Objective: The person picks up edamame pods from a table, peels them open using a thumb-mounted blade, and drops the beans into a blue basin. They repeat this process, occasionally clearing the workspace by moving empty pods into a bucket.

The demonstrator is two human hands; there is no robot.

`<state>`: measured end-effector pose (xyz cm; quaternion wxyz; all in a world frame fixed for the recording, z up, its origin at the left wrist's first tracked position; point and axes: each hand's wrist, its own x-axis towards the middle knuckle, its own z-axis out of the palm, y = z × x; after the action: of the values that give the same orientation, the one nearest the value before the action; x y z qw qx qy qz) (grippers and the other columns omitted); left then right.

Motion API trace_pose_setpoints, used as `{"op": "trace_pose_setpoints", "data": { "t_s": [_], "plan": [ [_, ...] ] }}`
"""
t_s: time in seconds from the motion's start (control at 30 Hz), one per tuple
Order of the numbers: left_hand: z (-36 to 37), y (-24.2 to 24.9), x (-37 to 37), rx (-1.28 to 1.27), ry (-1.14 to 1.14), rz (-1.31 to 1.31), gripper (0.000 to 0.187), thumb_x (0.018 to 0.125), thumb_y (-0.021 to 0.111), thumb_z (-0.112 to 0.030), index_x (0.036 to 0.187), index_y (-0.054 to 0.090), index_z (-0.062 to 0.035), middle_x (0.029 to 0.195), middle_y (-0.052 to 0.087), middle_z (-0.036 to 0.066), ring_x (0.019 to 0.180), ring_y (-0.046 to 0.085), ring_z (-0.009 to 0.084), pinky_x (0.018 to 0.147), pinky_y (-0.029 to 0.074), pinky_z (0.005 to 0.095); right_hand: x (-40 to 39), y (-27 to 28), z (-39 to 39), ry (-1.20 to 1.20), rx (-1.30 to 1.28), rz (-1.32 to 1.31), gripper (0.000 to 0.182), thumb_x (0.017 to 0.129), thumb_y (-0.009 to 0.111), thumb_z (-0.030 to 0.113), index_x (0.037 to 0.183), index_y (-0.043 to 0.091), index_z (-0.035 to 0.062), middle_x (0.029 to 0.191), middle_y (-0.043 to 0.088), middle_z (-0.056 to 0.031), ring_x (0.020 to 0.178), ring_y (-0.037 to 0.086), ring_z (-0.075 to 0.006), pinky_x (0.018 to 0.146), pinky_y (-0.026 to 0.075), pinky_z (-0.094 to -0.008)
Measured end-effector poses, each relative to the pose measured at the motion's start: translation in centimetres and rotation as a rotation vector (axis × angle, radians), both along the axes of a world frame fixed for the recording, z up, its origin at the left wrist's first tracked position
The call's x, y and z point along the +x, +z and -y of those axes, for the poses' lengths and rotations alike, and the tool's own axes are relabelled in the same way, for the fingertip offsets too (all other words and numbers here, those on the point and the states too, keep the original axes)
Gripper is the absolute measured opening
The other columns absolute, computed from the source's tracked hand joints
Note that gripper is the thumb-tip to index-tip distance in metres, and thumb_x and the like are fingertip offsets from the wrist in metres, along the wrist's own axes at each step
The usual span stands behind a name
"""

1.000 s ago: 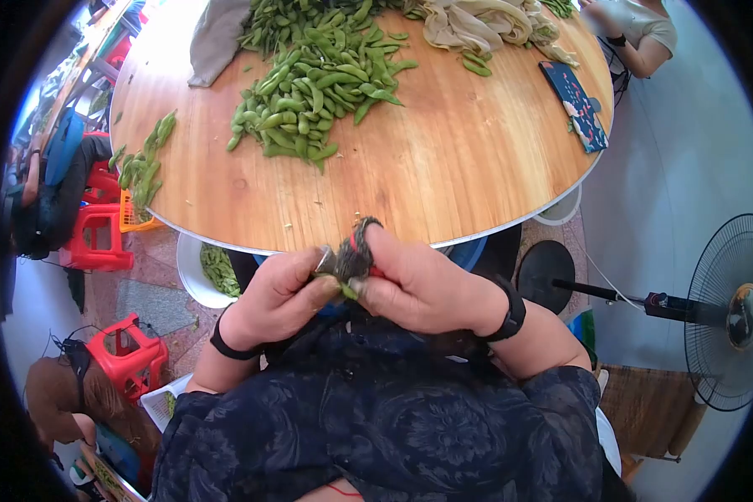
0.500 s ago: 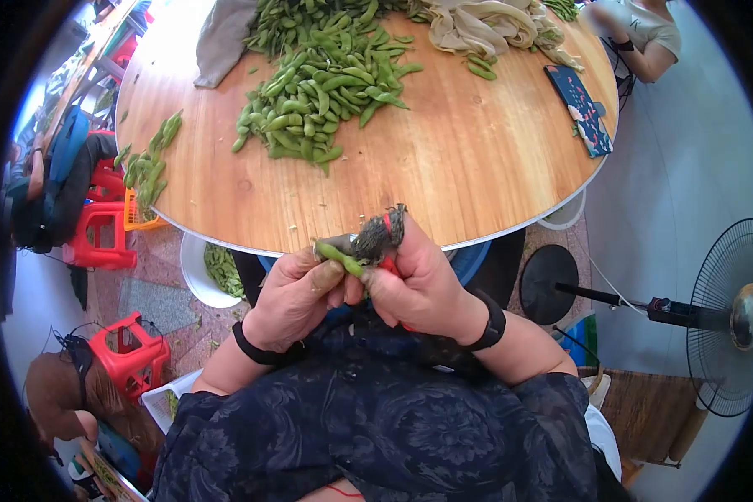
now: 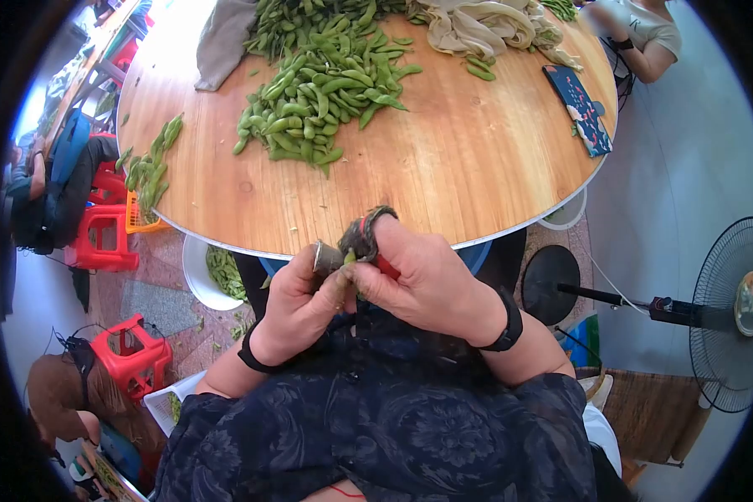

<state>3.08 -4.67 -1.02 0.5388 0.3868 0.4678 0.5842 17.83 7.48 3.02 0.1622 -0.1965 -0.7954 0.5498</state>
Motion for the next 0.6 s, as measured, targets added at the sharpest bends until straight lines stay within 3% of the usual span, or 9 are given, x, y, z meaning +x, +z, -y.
{"op": "trace_pose_setpoints", "data": {
  "t_s": [0.1,0.17,0.23,0.33,0.43,0.5,0.53,0.6],
  "plan": [
    [-0.1,0.2,-0.6,-0.11,-0.069,0.233,0.02,0.096,0.053,-0.014,0.113,0.05,-0.0027,0.083,0.057,0.003,0.065,0.053,0.0086,0.057,0.042,0.0204,0.5,0.6,-0.7,0.118,-0.195,0.022,0.017,0.087,0.062,0.006,0.102,0.056,0.0005,0.082,0.065,-0.0119,0.073,0.066,-0.0238,0.063,0.051,-0.0286],
    [-0.3,0.8,-0.8,-0.22,-0.14,0.539,0.025,0.098,0.052,-0.02,0.114,0.052,-0.0017,0.083,0.056,0.0,0.066,0.051,0.0058,0.057,0.042,0.0196,0.4,-0.5,-1.0,0.165,-0.141,-0.077,0.018,0.088,0.062,0.006,0.104,0.057,0.0003,0.082,0.065,-0.0112,0.074,0.066,-0.0224,0.063,0.051,-0.0286],
    [-0.1,0.2,-1.6,-0.227,-0.235,0.554,0.03,0.098,0.051,-0.024,0.118,0.053,-0.0014,0.084,0.055,-0.001,0.069,0.048,0.0051,0.06,0.04,0.0194,0.3,-0.7,-1.5,0.21,-0.082,-0.178,0.019,0.088,0.062,0.006,0.105,0.058,0.0002,0.082,0.065,-0.0106,0.075,0.066,-0.021,0.064,0.051,-0.0286],
    [-0.1,-0.2,-2.0,-0.261,-0.323,0.58,0.027,0.097,0.051,-0.014,0.119,0.052,0.0004,0.092,0.055,0.004,0.073,0.048,0.01,0.063,0.039,0.023,0.6,-0.1,-2.1,0.296,0.048,-0.126,0.018,0.089,0.062,0.006,0.106,0.059,0.0002,0.082,0.065,-0.0085,0.075,0.066,-0.0187,0.065,0.051,-0.0289],
    [-0.3,0.1,-1.8,-0.226,-0.394,0.563,0.024,0.097,0.054,-0.024,0.11,0.057,-0.0037,0.085,0.052,-0.004,0.067,0.043,0.0047,0.06,0.036,0.0184,0.8,-0.1,-2.0,0.33,0.104,-0.061,0.021,0.089,0.061,0.007,0.108,0.056,-0.0006,0.085,0.064,-0.0102,0.076,0.066,-0.0208,0.066,0.05,-0.029],
    [-0.3,-0.2,-1.7,-0.208,-0.303,0.608,0.021,0.096,0.055,-0.022,0.109,0.057,-0.0055,0.086,0.053,-0.004,0.068,0.043,0.0044,0.061,0.036,0.0184,0.9,-0.3,-0.8,0.057,-0.04,-0.059,0.025,0.089,0.057,0.006,0.113,0.051,-0.0009,0.09,0.062,-0.0144,0.079,0.064,-0.0281,0.07,0.05,-0.0304],
    [-0.3,-0.2,-1.7,-0.207,-0.3,0.608,0.021,0.096,0.055,-0.022,0.109,0.057,-0.0055,0.086,0.053,-0.004,0.068,0.043,0.0044,0.061,0.036,0.0184,0.9,-0.3,-0.5,0.059,-0.04,-0.059,0.025,0.089,0.057,0.006,0.113,0.051,-0.0009,0.09,0.062,-0.0144,0.079,0.064,-0.0281,0.07,0.05,-0.0304],
    [-0.3,0.1,-1.5,-0.169,-0.198,0.428,0.017,0.095,0.058,-0.015,0.108,0.057,-0.0053,0.087,0.053,-0.004,0.072,0.045,0.0031,0.064,0.037,0.019,1.0,-0.2,0.0,-0.029,-0.312,0.093,0.025,0.088,0.052,0.005,0.111,0.047,-0.001,0.089,0.058,-0.016,0.079,0.061,-0.0324,0.071,0.048,-0.0331]
  ]
}}
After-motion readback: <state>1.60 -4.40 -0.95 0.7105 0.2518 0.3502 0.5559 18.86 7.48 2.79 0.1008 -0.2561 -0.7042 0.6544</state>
